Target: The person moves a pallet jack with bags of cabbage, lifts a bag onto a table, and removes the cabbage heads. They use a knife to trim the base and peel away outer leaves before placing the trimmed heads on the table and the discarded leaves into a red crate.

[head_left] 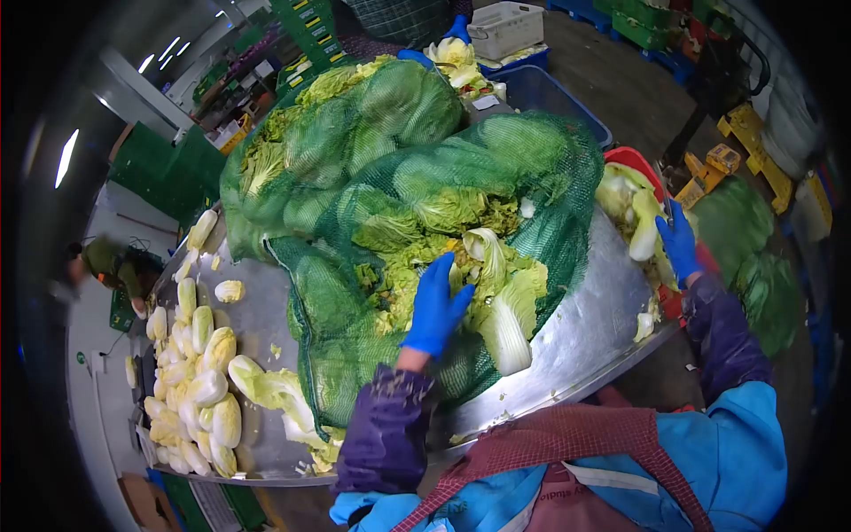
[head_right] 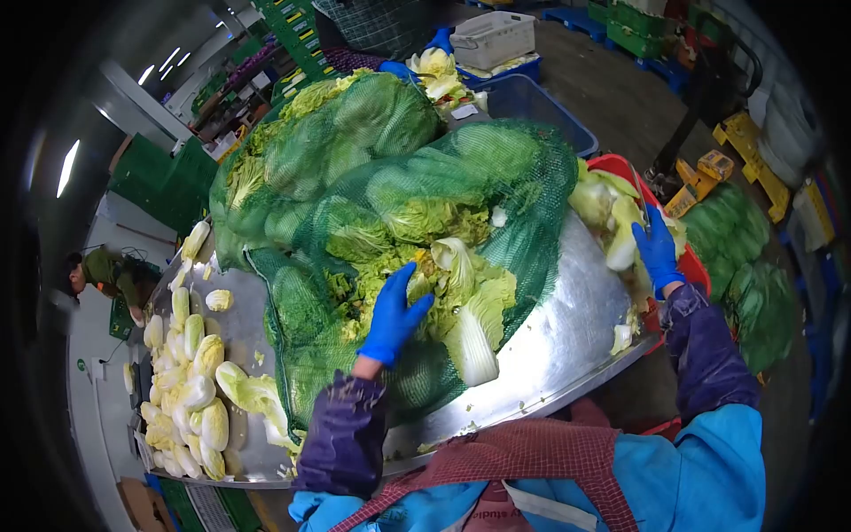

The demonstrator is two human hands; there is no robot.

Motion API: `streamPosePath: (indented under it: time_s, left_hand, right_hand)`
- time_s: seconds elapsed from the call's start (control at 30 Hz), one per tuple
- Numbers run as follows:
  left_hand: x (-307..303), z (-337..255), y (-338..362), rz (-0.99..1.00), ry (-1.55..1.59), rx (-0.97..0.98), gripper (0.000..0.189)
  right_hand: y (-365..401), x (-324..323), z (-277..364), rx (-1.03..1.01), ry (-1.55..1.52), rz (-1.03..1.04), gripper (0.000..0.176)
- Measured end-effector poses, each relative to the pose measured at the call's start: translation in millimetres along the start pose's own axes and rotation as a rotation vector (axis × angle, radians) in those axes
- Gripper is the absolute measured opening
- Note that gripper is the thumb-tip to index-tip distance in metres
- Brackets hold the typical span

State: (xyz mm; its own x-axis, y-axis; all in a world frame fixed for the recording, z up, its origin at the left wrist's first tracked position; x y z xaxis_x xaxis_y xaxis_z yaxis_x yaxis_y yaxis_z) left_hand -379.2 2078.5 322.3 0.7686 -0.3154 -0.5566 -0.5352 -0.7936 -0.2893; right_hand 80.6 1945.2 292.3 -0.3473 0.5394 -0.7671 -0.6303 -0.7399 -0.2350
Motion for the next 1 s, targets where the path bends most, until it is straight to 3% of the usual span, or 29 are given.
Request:
streamPosePath:
  time_s: [0.03, 0.1, 0.13, 0.17, 0.23, 0.3, 0.33, 0.37, 0.43, 0.47, 0.5, 0.63, 0.7, 0.8, 0.83, 0.9, 0.97, 1.0]
  left_hand:
    - [5.2, 7.3, -16.3, 0.001, 0.002, 0.005, 0.060]
    - [19.8, 14.3, -52.0, 0.036, -0.285, 0.058, 0.066]
    - [27.3, 15.4, -68.3, 0.037, -0.283, 0.075, 0.066]
    - [36.2, 20.7, -84.5, 0.059, -0.423, 0.012, 0.067]
    - [52.2, 27.4, -110.1, 0.092, -0.562, -0.024, 0.069]
    - [62.1, 48.8, -126.6, 0.072, -0.717, -0.265, 0.069]
    - [65.9, 54.7, -132.8, 0.034, -0.710, -0.262, 0.055]
    - [66.6, 62.0, -138.4, 0.001, -0.812, -0.274, 0.075]
    - [48.5, 44.3, -141.6, 0.035, -0.773, -0.328, 0.078]
    - [42.4, 50.2, -144.4, 0.036, -0.841, -0.349, 0.091]
    - [38.1, 56.4, -148.0, 0.059, -0.870, -0.323, 0.087]
    - [21.1, 55.1, -150.2, 0.085, -0.711, -0.193, 0.076]
    - [7.1, 45.8, -149.2, 0.067, -0.646, -0.153, 0.071]
    - [-28.3, 38.8, -150.0, -0.130, -0.197, 0.104, 0.044]
    - [-44.0, 62.2, -150.8, -0.288, 0.075, 0.037, 0.037]
    - [-58.8, 62.7, -148.4, -0.317, 0.287, -0.018, 0.034]
    - [-56.1, 63.1, -140.3, -0.318, 0.215, -0.027, 0.030]
    - [-56.1, 50.2, -139.0, -0.314, 0.166, 0.027, 0.029]
  right_hand:
    - [2.8, 4.8, 17.2, 0.045, -0.207, -0.001, 0.039]
    - [21.8, 27.1, 57.3, 0.089, -0.530, 0.084, 0.035]
    - [35.6, 31.8, 85.5, -0.166, -0.354, 0.083, 0.035]
    - [51.8, 54.6, 89.7, -0.059, -0.606, 0.238, 0.032]
    - [80.9, 68.0, 120.1, -0.055, -0.504, 0.459, 0.026]
    - [101.0, 77.0, 135.5, -0.106, -0.432, 0.505, 0.030]
    - [108.0, 78.2, 137.2, -0.055, -0.373, 0.605, 0.031]
    - [112.2, 77.8, 139.8, -0.064, -0.333, 0.623, 0.031]
    - [118.8, 84.7, 133.2, -0.025, -0.426, 0.672, 0.030]
    - [118.1, 85.2, 130.5, -0.013, -0.427, 0.664, 0.030]
    - [118.6, 86.6, 129.6, -0.008, -0.447, 0.682, 0.029]
    - [123.0, 92.6, 132.4, 0.122, -0.525, 0.799, 0.029]
    - [125.5, 100.3, 134.2, 0.089, -0.534, 0.803, 0.030]
    - [127.7, 106.6, 141.4, 0.058, -0.560, 0.816, 0.032]
    - [128.4, 109.2, 144.7, 0.070, -0.581, 0.821, 0.032]
    - [129.8, 112.4, 149.9, 0.100, -0.591, 0.854, 0.032]
    - [127.0, 110.6, 156.3, 0.211, -0.587, 0.927, 0.030]
    - [123.8, 108.8, 163.0, 0.167, -0.556, 0.912, 0.029]
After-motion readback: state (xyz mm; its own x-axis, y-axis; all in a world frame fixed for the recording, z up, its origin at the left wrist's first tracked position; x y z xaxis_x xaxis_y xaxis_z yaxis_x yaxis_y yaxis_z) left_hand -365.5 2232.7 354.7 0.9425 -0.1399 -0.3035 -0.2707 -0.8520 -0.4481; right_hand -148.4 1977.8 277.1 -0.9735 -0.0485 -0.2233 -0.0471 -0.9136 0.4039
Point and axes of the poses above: each hand's wrist, its own y-axis away from the middle knuckle, its own x-axis out of the palm, z = x × y, the point moved 6 cm from there along -y, towards the middle knuckle, and after that the axes turned 13 degrees about y, right-handed, at the moved point
